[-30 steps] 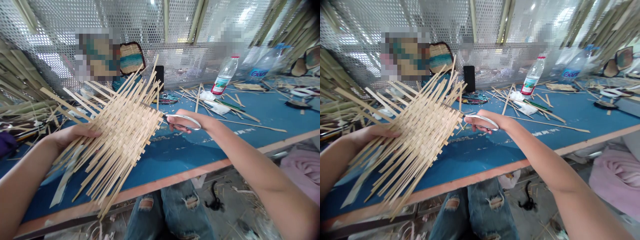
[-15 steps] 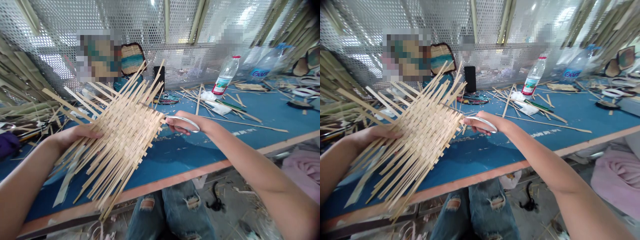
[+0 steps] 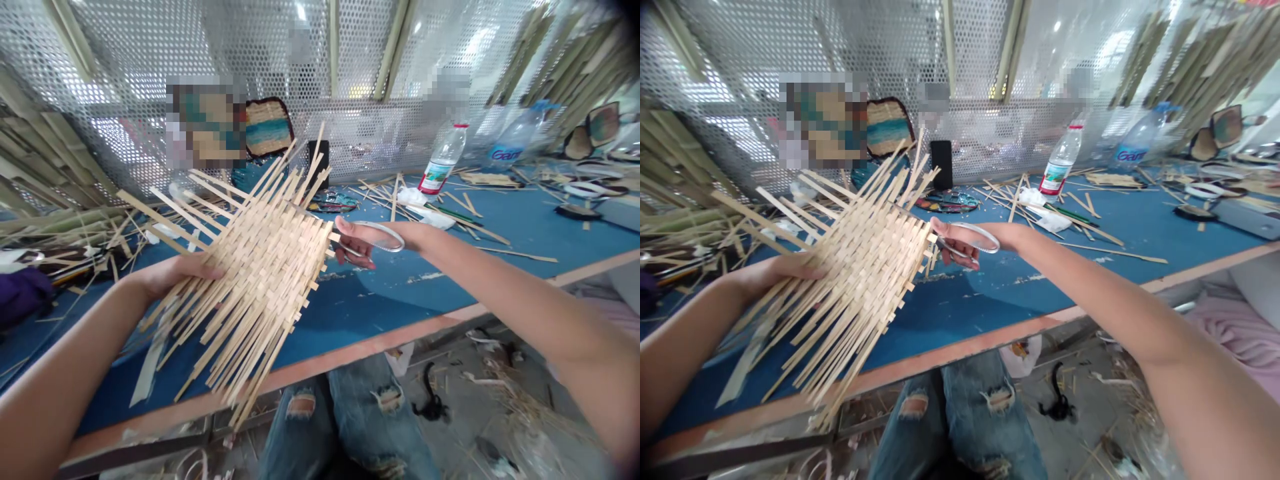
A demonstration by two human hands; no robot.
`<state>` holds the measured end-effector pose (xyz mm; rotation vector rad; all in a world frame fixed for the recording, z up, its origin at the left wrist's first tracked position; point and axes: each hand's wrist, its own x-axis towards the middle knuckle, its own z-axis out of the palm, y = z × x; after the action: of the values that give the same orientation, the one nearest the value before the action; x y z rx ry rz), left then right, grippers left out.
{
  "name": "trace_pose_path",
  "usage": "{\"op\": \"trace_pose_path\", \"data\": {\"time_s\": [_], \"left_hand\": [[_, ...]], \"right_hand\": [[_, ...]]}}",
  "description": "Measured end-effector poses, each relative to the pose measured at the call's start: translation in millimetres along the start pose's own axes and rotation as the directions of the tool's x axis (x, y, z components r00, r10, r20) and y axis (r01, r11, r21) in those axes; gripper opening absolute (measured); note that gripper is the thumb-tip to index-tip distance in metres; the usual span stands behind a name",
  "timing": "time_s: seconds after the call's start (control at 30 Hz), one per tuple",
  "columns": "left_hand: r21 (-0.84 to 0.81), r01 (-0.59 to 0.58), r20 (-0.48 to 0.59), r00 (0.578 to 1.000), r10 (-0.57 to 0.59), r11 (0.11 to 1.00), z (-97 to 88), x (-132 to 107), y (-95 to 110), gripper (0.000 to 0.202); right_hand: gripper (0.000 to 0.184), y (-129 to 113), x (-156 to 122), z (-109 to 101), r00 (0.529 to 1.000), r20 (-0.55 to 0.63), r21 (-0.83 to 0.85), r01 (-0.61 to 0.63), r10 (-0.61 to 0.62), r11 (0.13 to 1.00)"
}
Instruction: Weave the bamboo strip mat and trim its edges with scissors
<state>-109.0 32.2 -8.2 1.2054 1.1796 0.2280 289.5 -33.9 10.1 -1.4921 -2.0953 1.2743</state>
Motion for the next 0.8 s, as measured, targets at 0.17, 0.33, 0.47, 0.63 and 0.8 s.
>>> {"op": "trace_pose_path", "data": {"time_s": [0.17,0.33,0.47,0.63,0.8], "left_hand": [[0.022,-0.016,0.089,0.996,0.014,1.000,2.1,5.2,-3.3,0.034],[0.054,-0.015,0.116,0.993,0.008,0.998,4.9,4.4,-5.2,0.027],[0.018,-0.010,0.125,0.992,0.007,1.000,3.9,4.3,-6.8,0.032],[0.075,-0.018,0.156,0.988,0.006,0.997,5.0,5.1,-6.2,0.046],[0.085,-0.037,0.146,0.989,0.025,0.996,8.8,3.6,-3.7,0.050]], "right_hand": [[0.091,1.1,-4.9,-3.3,0.992,0.124,0.014,-0.010,0.008,1.000],[0.085,6.8,-15.4,7.1,0.993,0.079,0.077,-0.090,0.084,0.993],[0.084,11.2,-20.6,18.3,0.998,0.025,0.103,-0.056,0.054,0.993],[0.095,4.1,-15.4,14.2,0.985,0.152,0.130,-0.097,0.077,0.987],[0.091,-10.0,-7.9,3.9,0.984,0.138,0.100,-0.124,0.110,0.987]]}}
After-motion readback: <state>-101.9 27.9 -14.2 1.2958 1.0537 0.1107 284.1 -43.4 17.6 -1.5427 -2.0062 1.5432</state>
